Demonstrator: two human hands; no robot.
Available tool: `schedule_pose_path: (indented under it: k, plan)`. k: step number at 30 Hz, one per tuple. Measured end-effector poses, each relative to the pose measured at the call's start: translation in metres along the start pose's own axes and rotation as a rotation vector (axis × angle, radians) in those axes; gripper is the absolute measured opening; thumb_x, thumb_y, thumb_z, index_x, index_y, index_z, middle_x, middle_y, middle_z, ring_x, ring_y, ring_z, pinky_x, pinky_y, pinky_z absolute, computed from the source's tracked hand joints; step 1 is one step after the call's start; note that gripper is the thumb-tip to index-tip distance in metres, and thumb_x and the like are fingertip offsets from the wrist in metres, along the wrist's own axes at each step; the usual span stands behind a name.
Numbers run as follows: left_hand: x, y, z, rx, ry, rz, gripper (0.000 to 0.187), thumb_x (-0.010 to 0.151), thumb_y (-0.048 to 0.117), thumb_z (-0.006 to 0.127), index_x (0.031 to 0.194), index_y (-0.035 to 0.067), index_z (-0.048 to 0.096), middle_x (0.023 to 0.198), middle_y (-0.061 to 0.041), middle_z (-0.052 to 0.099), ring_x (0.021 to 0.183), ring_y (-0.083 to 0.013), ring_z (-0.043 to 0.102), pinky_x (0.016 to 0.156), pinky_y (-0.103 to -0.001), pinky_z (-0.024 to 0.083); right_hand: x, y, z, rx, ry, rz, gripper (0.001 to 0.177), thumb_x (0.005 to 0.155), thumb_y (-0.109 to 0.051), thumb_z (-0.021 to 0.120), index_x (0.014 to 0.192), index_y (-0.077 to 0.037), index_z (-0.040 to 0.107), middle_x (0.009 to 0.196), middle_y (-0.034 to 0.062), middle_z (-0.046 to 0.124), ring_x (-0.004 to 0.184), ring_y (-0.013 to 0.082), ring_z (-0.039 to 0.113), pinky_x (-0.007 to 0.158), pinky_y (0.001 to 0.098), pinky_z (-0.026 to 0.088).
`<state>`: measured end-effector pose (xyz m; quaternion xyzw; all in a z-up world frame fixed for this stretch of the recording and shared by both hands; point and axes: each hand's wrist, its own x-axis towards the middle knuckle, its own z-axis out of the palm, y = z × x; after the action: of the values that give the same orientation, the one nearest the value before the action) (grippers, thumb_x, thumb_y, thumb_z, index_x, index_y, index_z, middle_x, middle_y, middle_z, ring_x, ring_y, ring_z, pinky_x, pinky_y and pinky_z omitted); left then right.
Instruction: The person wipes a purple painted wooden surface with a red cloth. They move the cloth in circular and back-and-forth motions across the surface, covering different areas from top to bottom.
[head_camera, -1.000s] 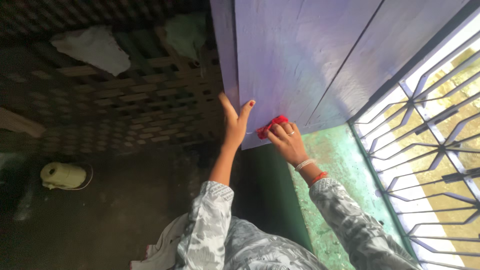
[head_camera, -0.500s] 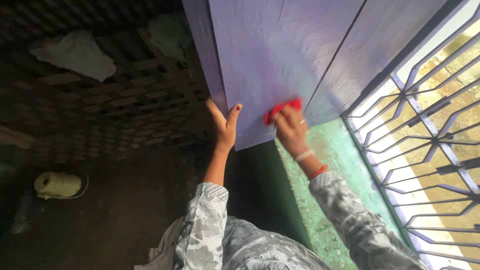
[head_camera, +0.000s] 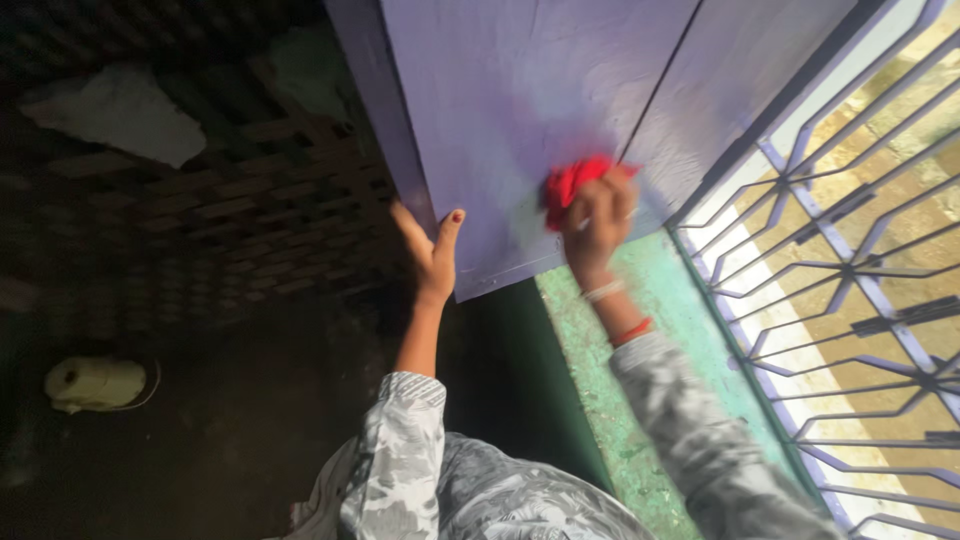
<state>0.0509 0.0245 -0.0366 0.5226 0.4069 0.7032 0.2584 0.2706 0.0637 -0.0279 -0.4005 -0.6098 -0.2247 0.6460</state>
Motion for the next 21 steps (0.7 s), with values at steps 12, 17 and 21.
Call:
schedule_pose_path:
  k: [12, 17, 21]
  plan:
    - [0.001, 0.01, -0.005, 0.088, -0.007, 0.083, 0.082, 0.101, 0.032, 0.073, 0.156, -0.007, 0.026, 0.158, -0.024, 0.038, 0.147, -0.0315, 0.039, 0.126, -0.042, 0.028, -0.017, -0.061, 0.017, 0.044, 0.052, 0.704, 0.039, 0.098, -0.012, 0.066, 0.132, 0.003, 0.058, 0.14, 0.0249, 0.053, 0.133, 0.0384, 0.051, 0.113, 0.0451, 0.042]
    - [0.001, 0.007, -0.006, 0.099, -0.01, 0.061, 0.081, 0.1, 0.033, 0.074, 0.154, -0.006, 0.029, 0.155, -0.022, 0.042, 0.144, -0.0312, 0.042, 0.124, -0.042, 0.03, -0.022, -0.056, 0.018, -0.005, -0.152, 0.533, 0.054, 0.105, -0.024, 0.062, 0.146, 0.007, 0.044, 0.163, 0.0289, 0.029, 0.155, 0.0421, 0.027, 0.128, 0.0461, 0.025]
    - [0.002, 0.007, -0.008, 0.077, -0.019, 0.001, 0.08, 0.099, 0.035, 0.074, 0.152, -0.005, 0.029, 0.15, -0.021, 0.045, 0.14, -0.0303, 0.045, 0.122, -0.042, 0.033, -0.059, -0.041, 0.025, 0.081, -0.146, 0.723, 0.071, 0.111, -0.03, 0.046, 0.161, 0.012, 0.015, 0.171, 0.0309, 0.003, 0.16, 0.0445, 0.003, 0.129, 0.0474, 0.006]
